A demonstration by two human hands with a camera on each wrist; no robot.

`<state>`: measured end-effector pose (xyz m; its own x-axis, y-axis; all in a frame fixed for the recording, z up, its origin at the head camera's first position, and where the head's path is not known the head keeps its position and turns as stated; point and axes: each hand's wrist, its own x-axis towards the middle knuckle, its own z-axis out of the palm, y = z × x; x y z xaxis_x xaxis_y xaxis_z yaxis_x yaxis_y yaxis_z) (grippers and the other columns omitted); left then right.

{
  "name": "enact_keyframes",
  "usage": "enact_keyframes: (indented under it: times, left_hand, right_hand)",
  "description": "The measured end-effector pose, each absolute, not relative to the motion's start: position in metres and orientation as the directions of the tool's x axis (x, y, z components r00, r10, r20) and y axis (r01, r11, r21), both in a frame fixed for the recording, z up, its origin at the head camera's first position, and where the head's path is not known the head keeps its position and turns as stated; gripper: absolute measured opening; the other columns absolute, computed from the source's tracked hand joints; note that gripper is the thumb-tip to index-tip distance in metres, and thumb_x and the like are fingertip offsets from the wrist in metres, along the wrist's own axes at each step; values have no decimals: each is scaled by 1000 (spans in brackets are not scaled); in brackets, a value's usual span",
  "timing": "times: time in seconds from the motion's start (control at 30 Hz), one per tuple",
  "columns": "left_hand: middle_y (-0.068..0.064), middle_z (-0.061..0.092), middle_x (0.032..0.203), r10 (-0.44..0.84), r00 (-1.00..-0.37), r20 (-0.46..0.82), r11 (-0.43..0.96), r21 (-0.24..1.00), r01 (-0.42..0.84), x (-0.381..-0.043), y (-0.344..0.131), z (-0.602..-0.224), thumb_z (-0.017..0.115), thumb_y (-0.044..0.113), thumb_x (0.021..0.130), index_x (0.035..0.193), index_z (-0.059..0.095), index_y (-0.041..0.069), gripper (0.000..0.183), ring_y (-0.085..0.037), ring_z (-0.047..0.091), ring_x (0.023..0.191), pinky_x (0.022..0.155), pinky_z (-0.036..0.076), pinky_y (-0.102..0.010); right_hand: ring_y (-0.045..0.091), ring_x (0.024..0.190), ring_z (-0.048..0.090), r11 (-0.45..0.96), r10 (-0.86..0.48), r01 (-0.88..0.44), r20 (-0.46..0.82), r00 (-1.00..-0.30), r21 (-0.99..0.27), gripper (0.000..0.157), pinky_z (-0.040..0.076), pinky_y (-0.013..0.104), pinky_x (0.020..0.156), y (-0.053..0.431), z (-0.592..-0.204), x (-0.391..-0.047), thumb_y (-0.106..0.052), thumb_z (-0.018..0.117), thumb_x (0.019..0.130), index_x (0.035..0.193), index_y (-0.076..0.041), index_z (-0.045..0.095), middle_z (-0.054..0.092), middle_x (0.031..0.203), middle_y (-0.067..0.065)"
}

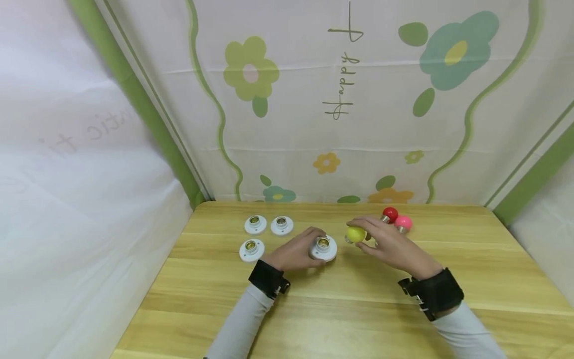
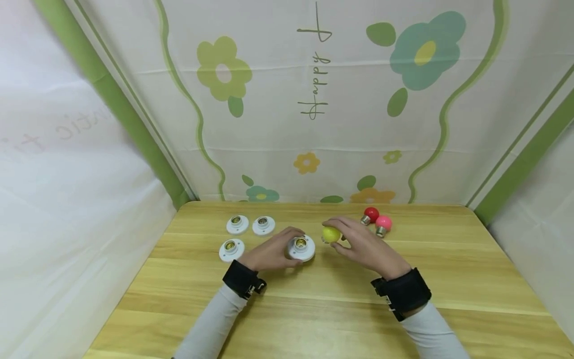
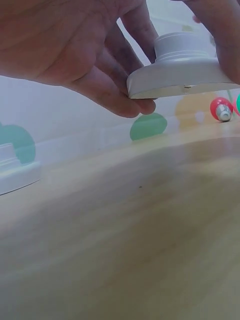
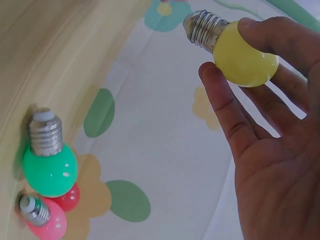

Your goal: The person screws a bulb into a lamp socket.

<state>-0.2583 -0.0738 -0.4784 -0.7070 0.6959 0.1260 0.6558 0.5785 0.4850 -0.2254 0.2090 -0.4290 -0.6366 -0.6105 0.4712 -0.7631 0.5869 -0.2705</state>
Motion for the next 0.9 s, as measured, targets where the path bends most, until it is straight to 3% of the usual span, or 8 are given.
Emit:
enact_keyframes:
  times: [0.5, 0.9]
  left_hand:
    - [2, 44, 134, 728, -674, 126, 543, 496, 678, -259, -58, -480, 77, 38, 80, 133, 49, 13, 65, -7, 48, 115, 97, 44, -21]
    - [4, 42, 136, 748, -649, 139, 507, 512, 693, -257, -52, -479, 76, 38, 81, 141, 43, 16, 72, -6, 46, 116, 97, 43, -20]
  right_hand:
    - [18, 121, 49, 561, -643, -789, 468, -606, -252, 56, 53, 37, 88, 193, -422, -222, -17, 71, 86, 137, -12, 51, 54, 134, 4]
    - [17, 118, 51, 559, -655, -793, 458, -602, -242, 54, 54, 33, 84, 185, -421, -219, -21, 71, 87, 137, -13, 52, 54, 133, 3]
